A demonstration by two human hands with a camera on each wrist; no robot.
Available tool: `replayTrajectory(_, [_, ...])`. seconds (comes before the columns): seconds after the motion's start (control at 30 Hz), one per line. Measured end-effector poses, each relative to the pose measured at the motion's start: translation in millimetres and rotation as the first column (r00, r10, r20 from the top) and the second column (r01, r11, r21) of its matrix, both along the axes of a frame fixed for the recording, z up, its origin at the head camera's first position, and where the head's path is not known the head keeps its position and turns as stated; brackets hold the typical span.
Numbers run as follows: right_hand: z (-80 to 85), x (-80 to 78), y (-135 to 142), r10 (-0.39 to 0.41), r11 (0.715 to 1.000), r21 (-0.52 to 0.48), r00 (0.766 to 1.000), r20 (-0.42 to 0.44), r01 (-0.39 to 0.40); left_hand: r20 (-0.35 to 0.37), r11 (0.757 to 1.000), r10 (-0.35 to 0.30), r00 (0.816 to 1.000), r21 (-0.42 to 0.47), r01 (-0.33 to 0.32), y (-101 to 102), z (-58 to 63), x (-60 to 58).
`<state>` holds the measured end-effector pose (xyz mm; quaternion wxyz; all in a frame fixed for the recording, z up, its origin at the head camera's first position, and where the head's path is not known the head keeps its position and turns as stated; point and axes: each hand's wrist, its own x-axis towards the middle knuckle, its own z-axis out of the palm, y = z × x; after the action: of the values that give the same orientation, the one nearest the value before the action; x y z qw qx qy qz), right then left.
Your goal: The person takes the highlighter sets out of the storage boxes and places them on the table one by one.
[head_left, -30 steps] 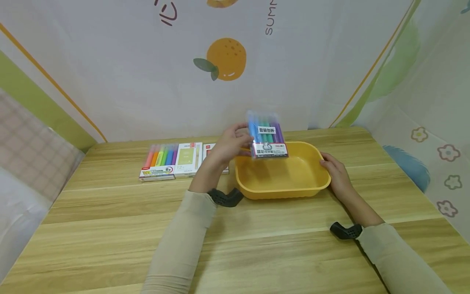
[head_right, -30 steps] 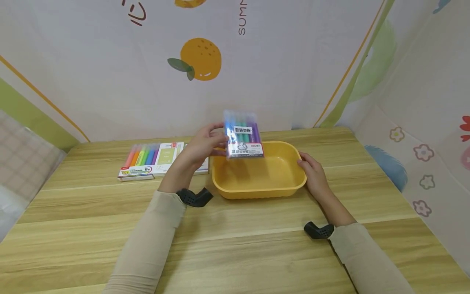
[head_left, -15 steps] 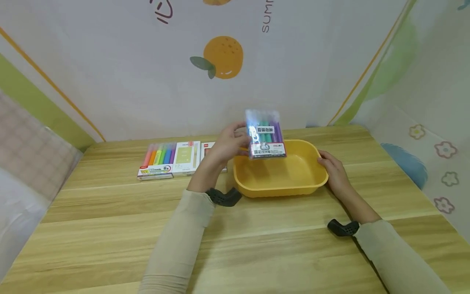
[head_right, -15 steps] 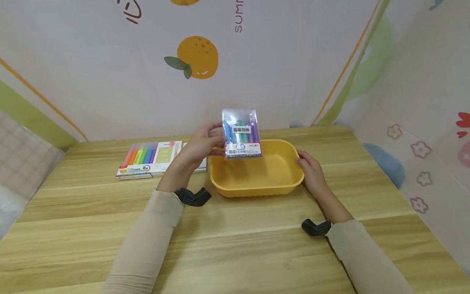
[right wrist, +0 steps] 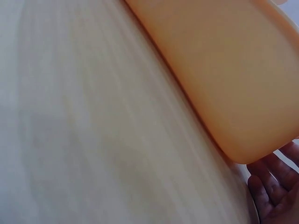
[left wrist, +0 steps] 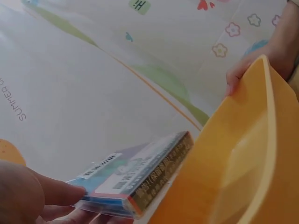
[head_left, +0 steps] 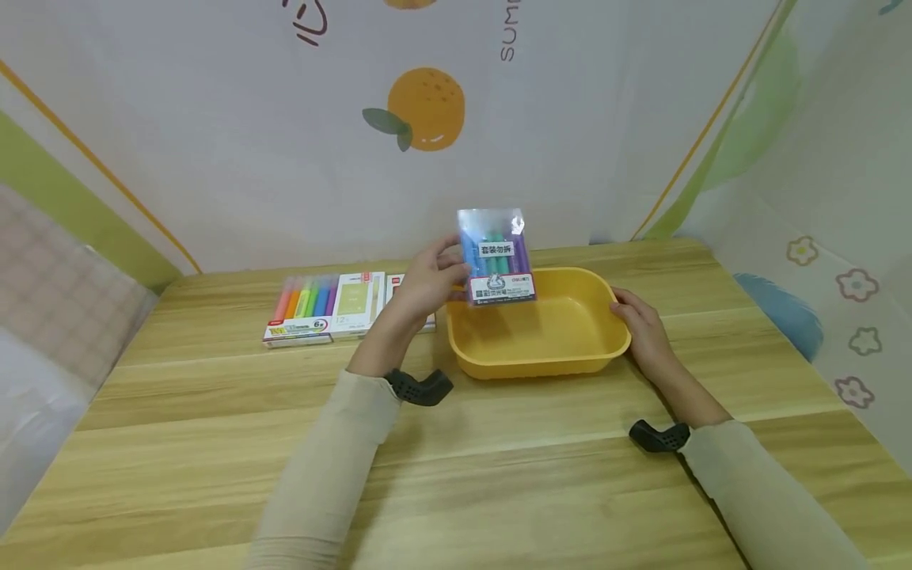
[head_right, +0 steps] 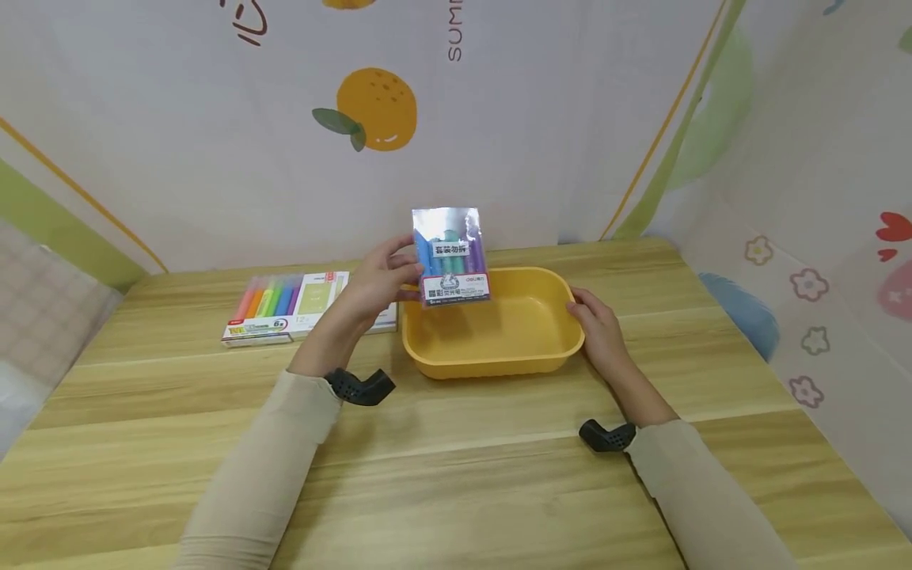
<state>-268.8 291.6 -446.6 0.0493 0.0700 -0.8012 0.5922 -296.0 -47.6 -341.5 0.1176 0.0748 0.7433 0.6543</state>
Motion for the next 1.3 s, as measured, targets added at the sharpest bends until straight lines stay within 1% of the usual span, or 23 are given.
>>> replayTrajectory(0.07, [-0.2,0.2,1,0.008,1.0,0.0,1.0,0.005,-0.008,-0.009,1.0,0.012,1.0,0.006,-0.012,-4,-1.2,1.7])
replayTrajectory(0.13, [-0.4,0.3,1,0.014,1.0,0.013,1.0,0.009,-0.015,-0.012,1.0,0.009,1.0,0.028,-0.008,-8,-1.5,4.1])
replayTrajectory(0.3, [-0.2,1.4,3,0.013,0.999,0.047,1.0,0.002,-0.013,0.011,0.996,-0.044,0.999,0.072,0.043,-20,0.8,12.8])
replayTrajectory(0.4, [1.0,1.1,2,0.008,0.999,0.051,1.0,-0.003,-0.008,0.042,0.998,-0.043,0.998,0.057,0.04,-31,2.8,18.2])
replayTrajectory(0.5, [2.0,0.5,1,0.013,0.999,0.05,1.0,-0.002,-0.013,0.071,0.999,-0.019,0.997,0.032,0.016,-44,3.3,22.5])
replayTrajectory(0.57, [2.5,0.2,1,0.013,0.999,0.052,1.0,-0.007,-0.013,0.078,1.0,-0.009,0.997,0.02,0.007,-51,2.8,24.3])
replayTrajectory(0.8, [1.0,2.1,1,-0.001,0.998,0.058,1.0,-0.01,0.002,0.069,1.0,0.016,0.997,-0.016,-0.015,-73,-3.4,26.5])
replayTrajectory(0.97, [-0.2,2.8,2,-0.003,0.999,0.048,1.0,-0.013,0.004,0.047,1.0,0.002,0.999,-0.029,-0.001,-87,-8.1,25.8])
replayTrajectory(1.13, [0.0,2.0,1,-0.003,0.999,0.045,1.0,-0.011,0.004,0.039,1.0,-0.001,0.999,-0.02,0.002,-100,-7.5,28.1])
replayTrajectory(1.3, [1.1,2.7,1,-0.004,0.999,0.04,1.0,-0.005,0.004,0.03,0.999,-0.012,0.999,-0.048,0.014,-115,-7.3,30.7])
